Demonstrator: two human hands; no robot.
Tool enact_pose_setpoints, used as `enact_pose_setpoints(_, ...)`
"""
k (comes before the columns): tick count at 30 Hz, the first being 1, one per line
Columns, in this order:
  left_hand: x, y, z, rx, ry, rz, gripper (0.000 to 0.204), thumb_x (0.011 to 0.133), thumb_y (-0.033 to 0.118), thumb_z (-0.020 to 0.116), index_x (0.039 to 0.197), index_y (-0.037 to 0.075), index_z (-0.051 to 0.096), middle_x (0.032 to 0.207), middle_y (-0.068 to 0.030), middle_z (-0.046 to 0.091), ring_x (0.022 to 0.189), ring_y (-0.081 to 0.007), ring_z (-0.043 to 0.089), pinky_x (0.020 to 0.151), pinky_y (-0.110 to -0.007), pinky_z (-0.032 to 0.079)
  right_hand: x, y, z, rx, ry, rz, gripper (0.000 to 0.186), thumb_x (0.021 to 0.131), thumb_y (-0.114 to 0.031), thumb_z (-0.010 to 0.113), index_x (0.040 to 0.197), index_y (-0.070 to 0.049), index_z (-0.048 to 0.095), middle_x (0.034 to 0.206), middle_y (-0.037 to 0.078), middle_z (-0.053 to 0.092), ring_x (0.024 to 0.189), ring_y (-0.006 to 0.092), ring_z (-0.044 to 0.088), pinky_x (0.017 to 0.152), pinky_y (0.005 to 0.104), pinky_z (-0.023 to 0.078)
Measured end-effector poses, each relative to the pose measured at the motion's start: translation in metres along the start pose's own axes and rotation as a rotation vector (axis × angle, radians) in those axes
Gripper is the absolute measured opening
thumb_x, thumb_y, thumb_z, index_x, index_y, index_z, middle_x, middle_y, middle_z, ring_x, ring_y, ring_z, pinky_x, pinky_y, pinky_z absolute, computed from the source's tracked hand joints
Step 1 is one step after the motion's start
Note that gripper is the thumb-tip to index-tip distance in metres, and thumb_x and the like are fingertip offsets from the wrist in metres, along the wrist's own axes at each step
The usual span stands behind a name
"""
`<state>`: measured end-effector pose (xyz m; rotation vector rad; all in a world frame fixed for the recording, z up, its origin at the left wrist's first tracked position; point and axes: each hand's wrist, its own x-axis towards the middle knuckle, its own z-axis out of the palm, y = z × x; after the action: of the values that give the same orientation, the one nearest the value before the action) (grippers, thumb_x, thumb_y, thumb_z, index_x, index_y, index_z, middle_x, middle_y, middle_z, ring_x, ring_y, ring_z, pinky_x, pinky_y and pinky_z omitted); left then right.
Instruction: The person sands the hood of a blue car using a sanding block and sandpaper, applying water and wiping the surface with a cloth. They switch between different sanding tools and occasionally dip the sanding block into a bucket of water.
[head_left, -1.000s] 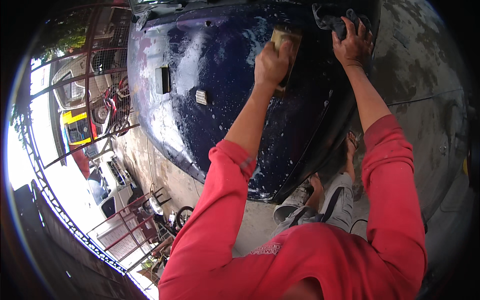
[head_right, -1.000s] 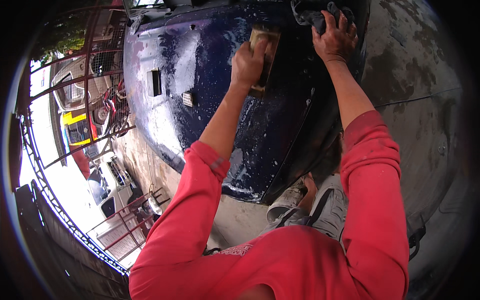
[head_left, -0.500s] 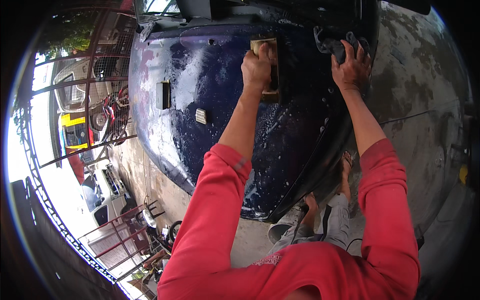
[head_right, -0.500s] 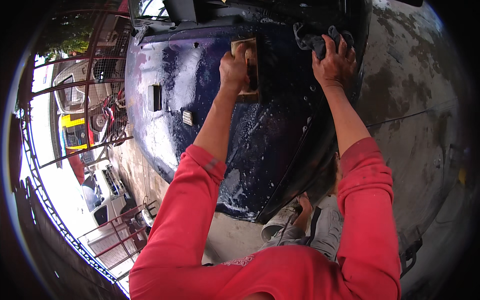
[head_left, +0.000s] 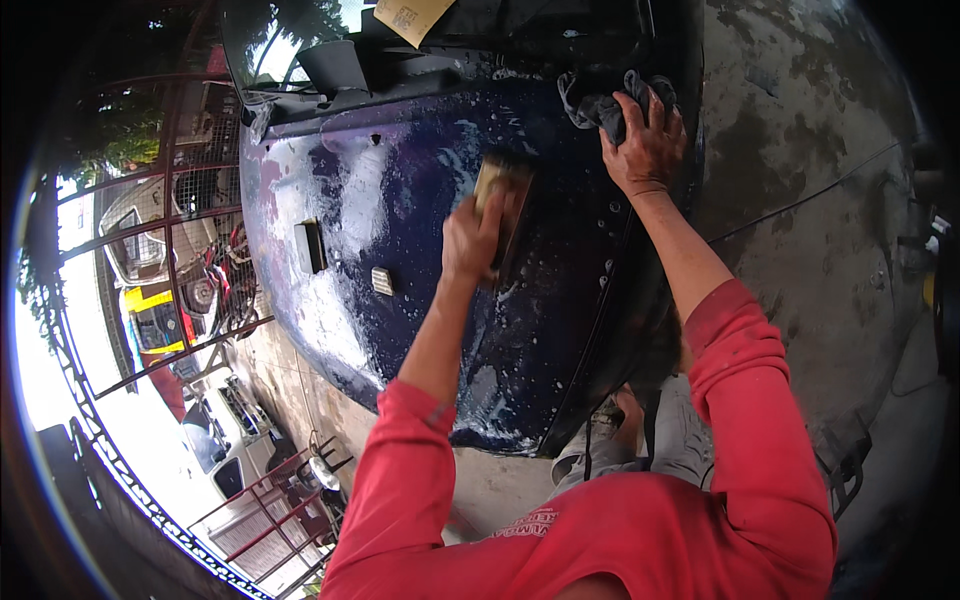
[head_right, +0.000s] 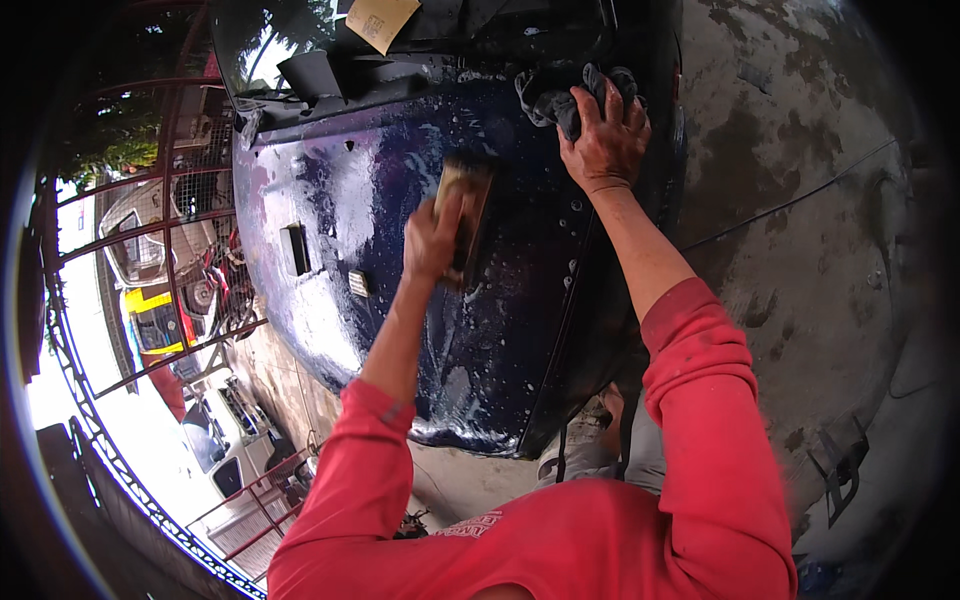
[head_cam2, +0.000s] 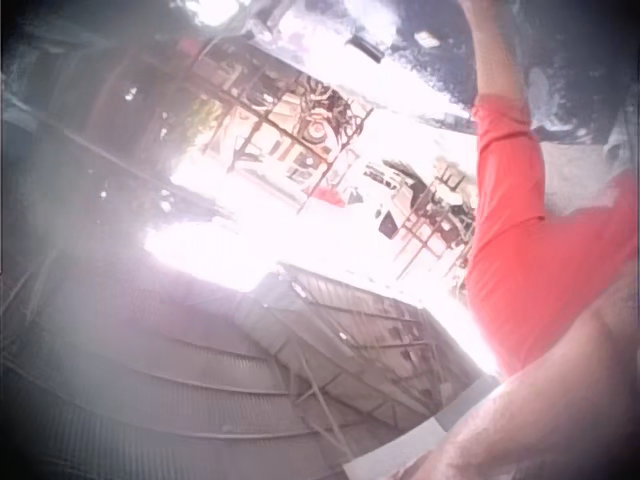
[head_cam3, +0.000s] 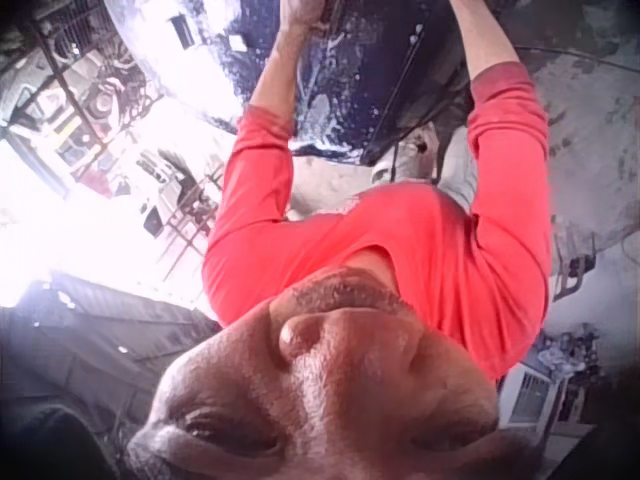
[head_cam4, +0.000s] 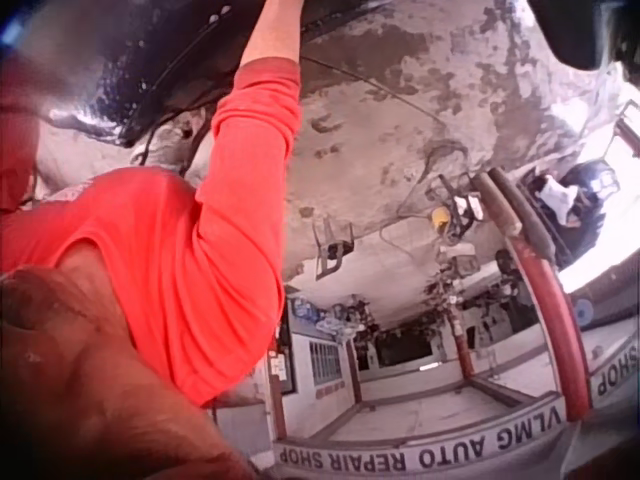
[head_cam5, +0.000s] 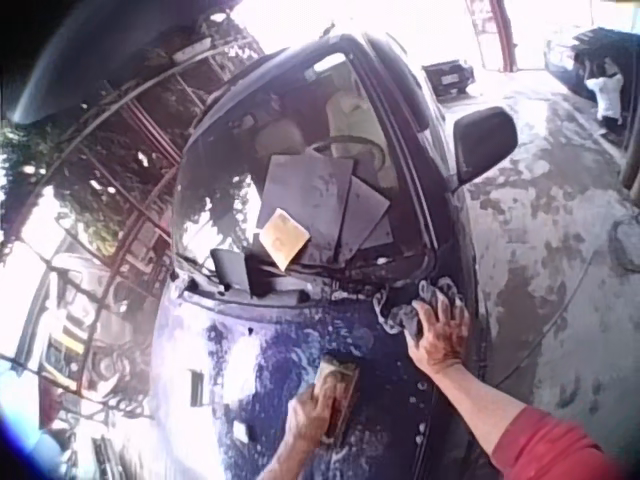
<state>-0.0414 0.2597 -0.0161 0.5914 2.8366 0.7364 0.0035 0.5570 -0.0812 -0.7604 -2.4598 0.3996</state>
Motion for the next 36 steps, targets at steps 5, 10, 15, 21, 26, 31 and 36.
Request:
enact_pose_setpoints(5, 0.133, 0.068, 0.007, -0.064, -0.005, -0.075, 0.070, 0.104, 0.064, 0.057, 0.110, -0.002, 0.077, 0.111, -0.0312, 0.077, 0.114, -0.0486, 0.073, 0.099, -0.054, 0.056, 0.000, 0.002, 0.000, -0.006, -0.026, -0.002, 0.067, 0.083, -0.041, 0.090, 0.143, -0.035, 0.061, 0.158, 0.002, 0.047, 0.145, 0.0414, 0.046, 0.118, 0.0614, 0.042)
enact_pose_setpoints(10, 0.088, 0.101, -0.007, -0.205, 0.067, -0.348, 0.077, 0.100, 0.074, 0.058, 0.132, 0.004, 0.072, 0.127, -0.0262, 0.076, 0.123, -0.0431, 0.072, 0.104, -0.051, 0.056, 0.001, -0.004, -0.011, -0.021, -0.070, 0.002, 0.066, 0.086, -0.039, 0.088, 0.146, -0.035, 0.059, 0.157, 0.006, 0.048, 0.145, 0.0438, 0.046, 0.118, 0.0611, 0.043)
enact_pose_setpoints(15, 0.081, 0.084, 0.002, -0.512, 0.215, -0.609, 0.078, 0.094, 0.069, 0.073, 0.132, 0.002, 0.071, 0.118, -0.0209, 0.078, 0.114, -0.0337, 0.075, 0.098, -0.044, 0.056, -0.080, -0.031, -0.049, 0.078, -0.221, -0.302, 0.056, 0.085, -0.040, 0.086, 0.137, -0.029, 0.067, 0.147, 0.009, 0.057, 0.137, 0.0449, 0.052, 0.112, 0.0613, 0.046)
enact_pose_setpoints(21, -0.116, 0.008, -0.031, -0.323, 0.721, -0.341, 0.049, 0.101, 0.041, 0.077, 0.136, 0.007, 0.073, 0.133, -0.0181, 0.072, 0.128, -0.0317, 0.065, 0.111, -0.043, 0.049, -0.176, -0.141, -0.105, 0.730, -0.683, -0.292, 0.081, 0.078, -0.053, 0.094, 0.145, -0.018, 0.067, 0.152, 0.019, 0.059, 0.141, 0.0455, 0.054, 0.118, 0.0568, 0.044)
enact_pose_setpoints(26, -0.265, -0.025, 0.016, -0.315, 0.790, -0.753, 0.083, 0.100, 0.056, 0.076, 0.166, 0.014, 0.049, 0.172, -0.0236, 0.040, 0.161, -0.0411, 0.033, 0.130, -0.054, 0.027, -0.076, -0.144, -0.099, 1.025, -0.744, 0.077, 0.078, 0.089, -0.049, 0.091, 0.140, 0.003, 0.065, 0.131, 0.019, 0.071, 0.109, 0.0261, 0.070, 0.095, 0.0381, 0.057)
enact_pose_setpoints(31, -0.125, 0.014, 0.069, 0.050, 0.739, -0.538, 0.091, 0.083, 0.066, 0.086, 0.156, 0.019, 0.061, 0.172, -0.0264, 0.038, 0.160, -0.0489, 0.031, 0.127, -0.068, 0.024, -0.004, -0.150, 0.002, 0.575, -0.561, 0.128, 0.077, 0.088, -0.053, 0.085, 0.134, 0.003, 0.062, 0.128, 0.023, 0.072, 0.114, 0.0361, 0.073, 0.098, 0.0471, 0.057)
enact_pose_setpoints(36, -0.070, -0.053, -0.005, -0.181, 0.542, -0.016, 0.068, 0.087, 0.065, 0.081, 0.135, 0.017, 0.075, 0.161, -0.0183, 0.056, 0.150, -0.0434, 0.046, 0.122, -0.065, 0.035, 0.043, -0.148, 0.000, 0.523, -0.792, -0.097, 0.053, 0.089, -0.030, 0.077, 0.128, 0.005, 0.063, 0.126, 0.029, 0.072, 0.118, 0.0453, 0.071, 0.099, 0.0489, 0.057)
